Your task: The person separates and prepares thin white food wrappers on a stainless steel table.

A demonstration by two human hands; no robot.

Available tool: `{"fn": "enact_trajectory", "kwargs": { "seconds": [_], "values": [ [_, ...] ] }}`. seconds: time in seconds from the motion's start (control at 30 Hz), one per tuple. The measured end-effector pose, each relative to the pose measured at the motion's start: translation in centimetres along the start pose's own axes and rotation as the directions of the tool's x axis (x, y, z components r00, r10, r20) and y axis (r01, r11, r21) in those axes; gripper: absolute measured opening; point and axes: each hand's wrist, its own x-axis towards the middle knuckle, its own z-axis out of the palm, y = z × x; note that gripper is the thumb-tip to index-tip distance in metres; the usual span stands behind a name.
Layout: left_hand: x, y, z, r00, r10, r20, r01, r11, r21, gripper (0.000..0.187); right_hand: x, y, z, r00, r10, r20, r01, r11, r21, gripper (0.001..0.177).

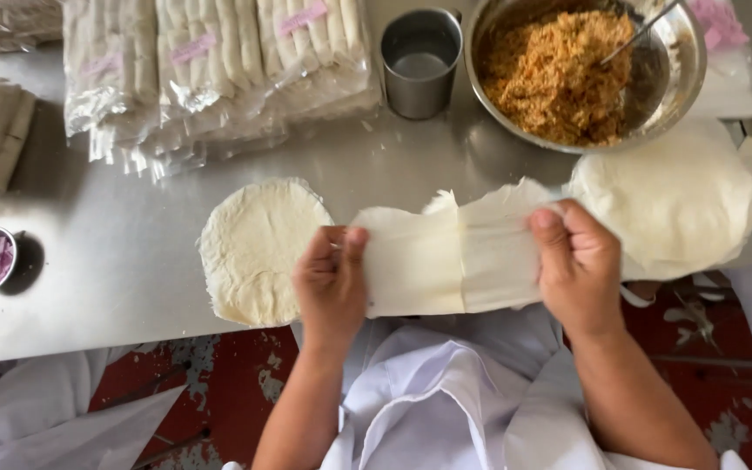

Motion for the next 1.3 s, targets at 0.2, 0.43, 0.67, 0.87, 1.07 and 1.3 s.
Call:
{"fn": "enact_trajectory", "kwargs": {
  "seconds": [0.2, 0.43, 0.67, 0.87, 1.07, 1.3],
  "values": [
    [0.7, 1.5, -3.8, 0.995, -0.062, -0.081, 0.071, 0.991, 0.115, 0.031, 0.1, 1.9, -2.2, 0.986, 0.166, 0.027, -0.165, 0.986, -0.036, 0.032],
    [1.4, 4.8, -10.4, 0.817, -0.392, -0.423, 0.494, 0.854, 0.161, 0.024, 2.6, 4.7, -8.1, 0.864, 0.495, -0.088, -0.496, 0.868, 0.018, 0.027],
    [-2.8, 5.6, 2.0, 0.855, -0.452, 0.255, 0.474, 0.880, -0.028, 0.050, -0.2, 1.6, -3.0, 0.801, 0.315, 0.509, -0.445, 0.882, 0.154, 0.046],
    [-2.9, 11.7, 6.9, 0.750, -0.127, 0.649, 0.219, 0.974, -0.063, 0.064, 1.5, 2.9, -9.0, 0.796, 0.504, 0.334, -0.559, 0.825, 0.087, 0.016],
    [-2.0, 7.1, 3.6, 0.912, -0.100, 0.397, -0.049, 0.937, 0.347, 0.046, 6.6, 7.3, -18.3, 0.835, 0.540, 0.110, -0.541, 0.841, -0.020, 0.017],
    [0.0, 4.7, -5.5, 0.991, 0.005, 0.133, -0.109, 0.602, 0.791, 0.064, 14.4, 13.2, -26.6, 0.815, 0.440, 0.376, -0.489, 0.872, 0.039, 0.023]
  ]
}}
